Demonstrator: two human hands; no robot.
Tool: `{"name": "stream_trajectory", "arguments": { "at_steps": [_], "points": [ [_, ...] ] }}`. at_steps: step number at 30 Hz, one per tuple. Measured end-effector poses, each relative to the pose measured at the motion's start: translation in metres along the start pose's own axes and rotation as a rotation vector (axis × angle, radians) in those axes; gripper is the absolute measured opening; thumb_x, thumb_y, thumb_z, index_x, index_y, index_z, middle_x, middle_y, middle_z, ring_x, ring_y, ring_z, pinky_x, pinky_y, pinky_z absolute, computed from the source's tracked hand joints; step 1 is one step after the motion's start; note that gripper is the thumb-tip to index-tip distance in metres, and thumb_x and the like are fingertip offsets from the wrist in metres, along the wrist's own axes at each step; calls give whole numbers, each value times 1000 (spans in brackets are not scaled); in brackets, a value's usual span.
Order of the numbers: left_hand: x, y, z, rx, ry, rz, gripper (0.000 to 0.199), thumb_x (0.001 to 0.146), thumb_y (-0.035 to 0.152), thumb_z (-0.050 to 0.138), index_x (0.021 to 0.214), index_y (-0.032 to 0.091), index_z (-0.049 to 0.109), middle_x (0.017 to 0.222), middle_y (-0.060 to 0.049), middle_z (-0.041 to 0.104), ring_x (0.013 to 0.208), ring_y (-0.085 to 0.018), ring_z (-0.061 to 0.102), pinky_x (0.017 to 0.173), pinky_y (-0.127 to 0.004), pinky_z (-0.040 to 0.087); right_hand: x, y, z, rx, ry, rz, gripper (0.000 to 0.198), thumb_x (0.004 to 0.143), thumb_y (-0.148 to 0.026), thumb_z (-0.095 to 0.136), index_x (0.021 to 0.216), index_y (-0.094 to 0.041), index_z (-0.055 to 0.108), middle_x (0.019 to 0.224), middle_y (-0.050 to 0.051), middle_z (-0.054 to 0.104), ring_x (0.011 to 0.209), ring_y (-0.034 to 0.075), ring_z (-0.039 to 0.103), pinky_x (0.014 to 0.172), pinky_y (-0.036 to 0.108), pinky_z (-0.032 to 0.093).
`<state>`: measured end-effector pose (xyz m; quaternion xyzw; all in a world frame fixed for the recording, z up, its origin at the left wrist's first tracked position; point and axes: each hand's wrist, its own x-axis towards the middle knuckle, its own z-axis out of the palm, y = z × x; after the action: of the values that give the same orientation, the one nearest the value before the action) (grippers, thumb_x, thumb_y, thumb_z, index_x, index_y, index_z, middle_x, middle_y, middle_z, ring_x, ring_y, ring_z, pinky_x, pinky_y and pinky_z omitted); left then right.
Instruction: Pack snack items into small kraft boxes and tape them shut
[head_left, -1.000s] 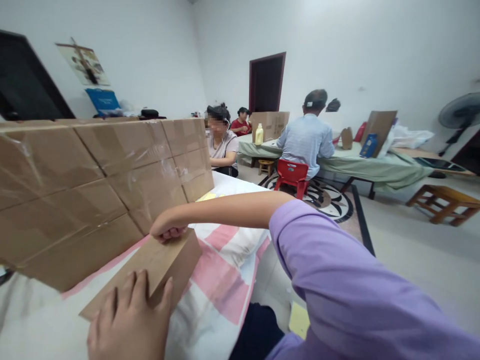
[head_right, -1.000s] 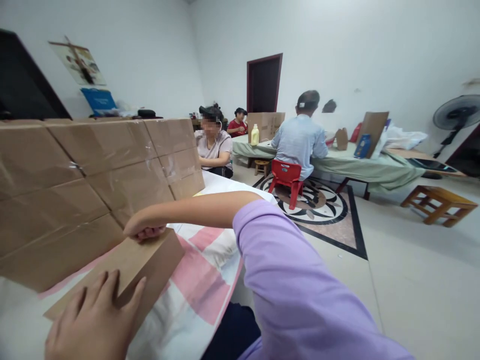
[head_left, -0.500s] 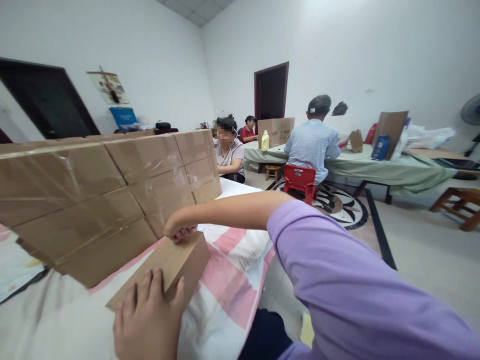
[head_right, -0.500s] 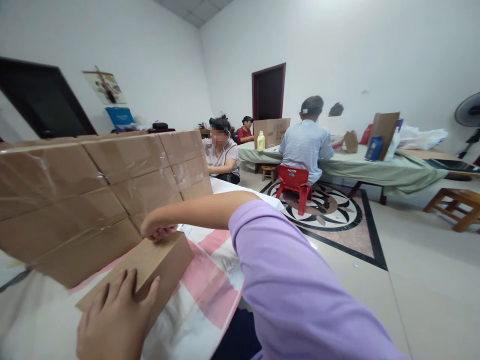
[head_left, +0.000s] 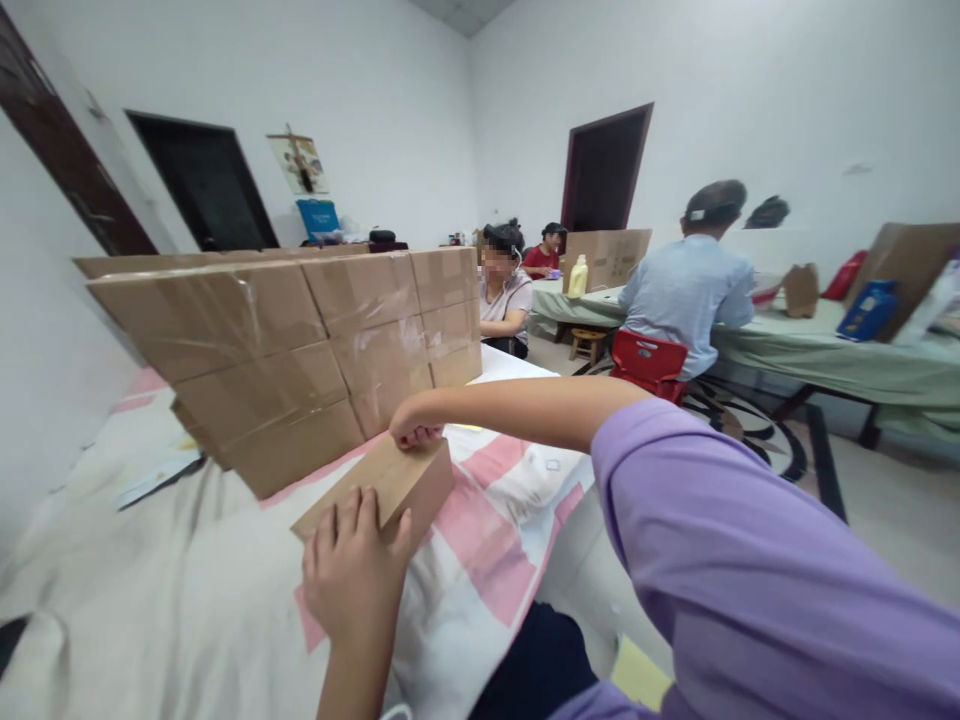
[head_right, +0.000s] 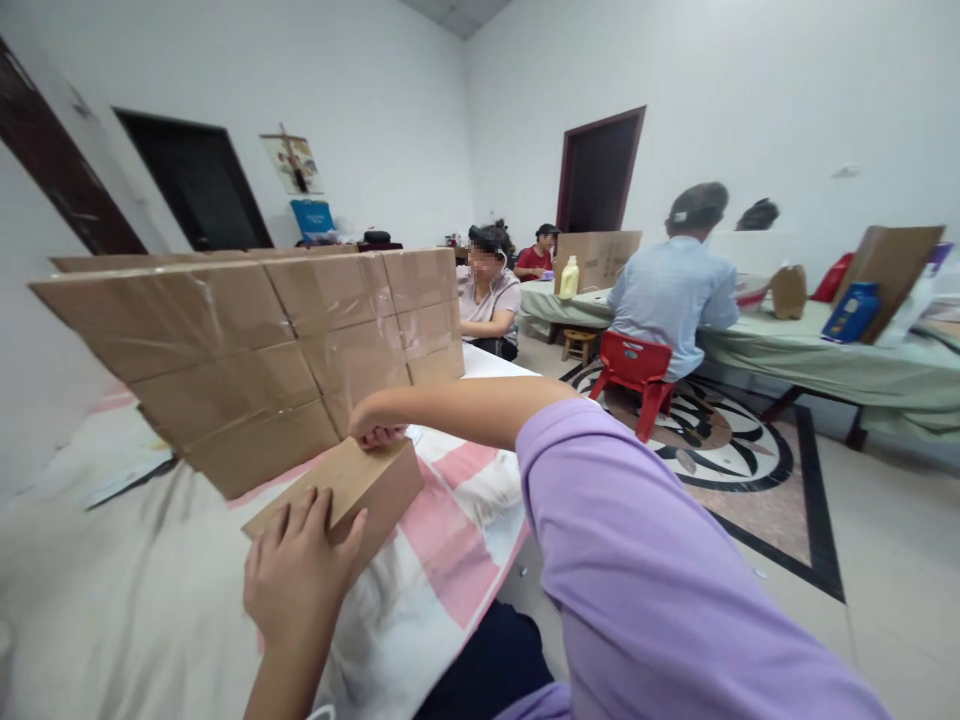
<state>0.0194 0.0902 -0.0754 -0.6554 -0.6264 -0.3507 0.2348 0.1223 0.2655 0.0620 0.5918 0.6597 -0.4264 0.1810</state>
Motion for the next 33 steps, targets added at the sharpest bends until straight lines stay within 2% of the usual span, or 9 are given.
{"name": "stream_trajectory", "arguments": {
  "at_steps": [5,11,15,20,24,30,33],
  "points": [
    [1,2,0,-3,-1,-22,50,91,43,57,131,14,63,135,-17,66,123,-41,58,103,-55,44,1,2,-2,-27,-73,35,38,89,-7,46,54,-18,36,48,-8,22,39,6,18,45,18,14],
    [2,4,-2,22,-11,-40,49,92,43,56,128,12,65,133,-16,68,122,-41,59,102,-54,45,-6,4,-3,-72,-38,28,38,91,-13,51,56,-19,38,49,-9,22,40,6,18,44,19,16],
    [2,7,-5,30,-35,-77,47,93,42,56,126,12,68,134,-14,68,123,-40,59,106,-53,44,-9,6,-6,-134,-52,10,43,99,-19,47,57,-19,37,49,-9,22,40,6,18,45,19,16],
    [6,11,-10,57,-97,-125,47,93,41,56,129,14,66,137,-11,67,127,-38,57,107,-51,43,-1,7,-17,-195,-130,42,39,101,-24,49,64,-16,47,51,-8,26,41,5,19,45,19,13],
    [10,12,-12,60,-130,-131,47,93,41,55,131,14,65,139,-10,66,130,-37,56,108,-52,43,2,9,-22,-191,-188,40,41,104,-27,45,64,-16,46,51,-9,23,41,5,16,45,20,11],
    [10,16,-16,59,-148,-155,46,92,40,57,131,16,65,140,-10,65,132,-37,55,110,-51,41,-4,13,-15,-154,-127,29,42,104,-27,44,63,-17,46,50,-8,22,42,6,15,47,22,10],
    [11,17,-15,40,-147,-172,47,92,40,58,131,16,64,141,-9,65,133,-36,55,111,-51,40,2,17,-17,-166,-101,42,45,103,-34,51,62,-17,49,49,-8,23,42,5,16,48,22,13]
  ]
}}
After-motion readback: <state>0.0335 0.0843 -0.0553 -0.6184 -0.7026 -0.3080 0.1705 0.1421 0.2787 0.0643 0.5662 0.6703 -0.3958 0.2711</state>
